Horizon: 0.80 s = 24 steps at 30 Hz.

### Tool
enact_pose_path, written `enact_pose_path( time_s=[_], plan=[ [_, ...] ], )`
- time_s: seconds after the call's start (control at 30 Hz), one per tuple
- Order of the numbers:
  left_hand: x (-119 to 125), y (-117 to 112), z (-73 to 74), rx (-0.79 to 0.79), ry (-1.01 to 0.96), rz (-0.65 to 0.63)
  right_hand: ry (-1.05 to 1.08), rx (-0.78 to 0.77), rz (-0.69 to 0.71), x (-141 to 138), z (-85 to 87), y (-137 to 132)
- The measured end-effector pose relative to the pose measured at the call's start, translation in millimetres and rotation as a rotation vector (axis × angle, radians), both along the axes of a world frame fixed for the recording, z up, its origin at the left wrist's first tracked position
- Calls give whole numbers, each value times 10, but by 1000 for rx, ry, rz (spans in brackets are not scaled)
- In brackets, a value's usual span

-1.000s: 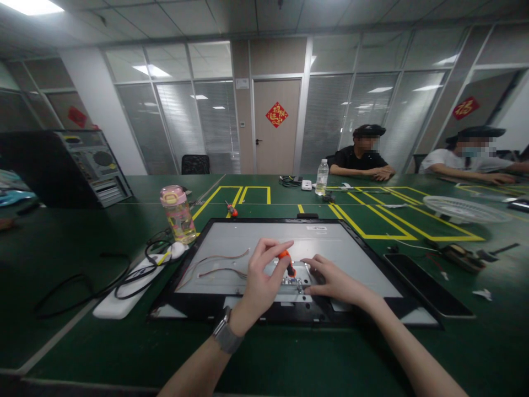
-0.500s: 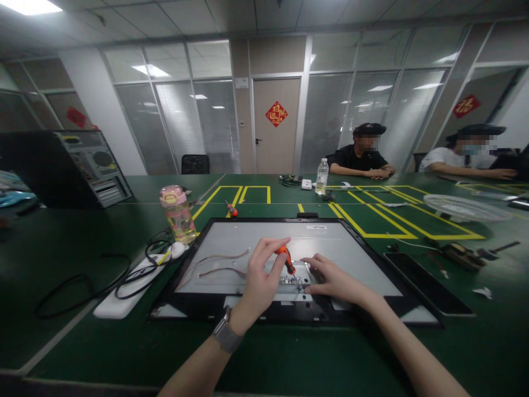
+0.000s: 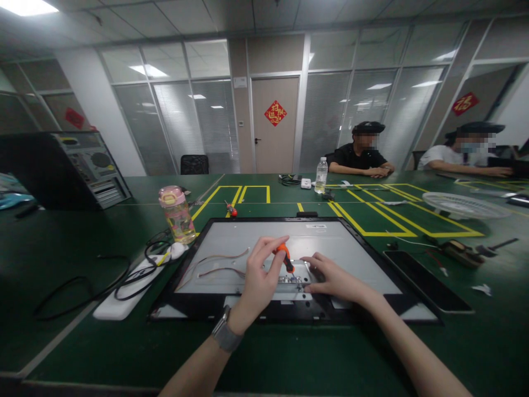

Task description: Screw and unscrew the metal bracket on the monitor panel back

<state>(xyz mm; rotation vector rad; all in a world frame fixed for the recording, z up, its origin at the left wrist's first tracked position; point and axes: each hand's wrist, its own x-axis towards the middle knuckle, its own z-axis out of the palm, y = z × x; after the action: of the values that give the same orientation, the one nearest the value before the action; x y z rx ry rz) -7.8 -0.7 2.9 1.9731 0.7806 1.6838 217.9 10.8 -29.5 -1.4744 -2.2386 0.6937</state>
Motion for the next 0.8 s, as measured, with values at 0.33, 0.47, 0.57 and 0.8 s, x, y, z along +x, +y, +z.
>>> enact_pose_path(
  time_s=[0.33, 0.47, 0.57, 0.8],
  plan=[
    [9, -17, -6, -57, -26, -44, -8, -3, -5, -15, 38, -24],
    [29, -18, 6, -40, -16, -36, -4, 3, 4, -14, 26, -13],
    [36, -14, 18, -29, -6, -15, -2, 1, 8, -11, 22, -11],
    [40, -24, 38, -22, 6, 35, -2, -3, 17, -2, 20, -13]
  ],
)
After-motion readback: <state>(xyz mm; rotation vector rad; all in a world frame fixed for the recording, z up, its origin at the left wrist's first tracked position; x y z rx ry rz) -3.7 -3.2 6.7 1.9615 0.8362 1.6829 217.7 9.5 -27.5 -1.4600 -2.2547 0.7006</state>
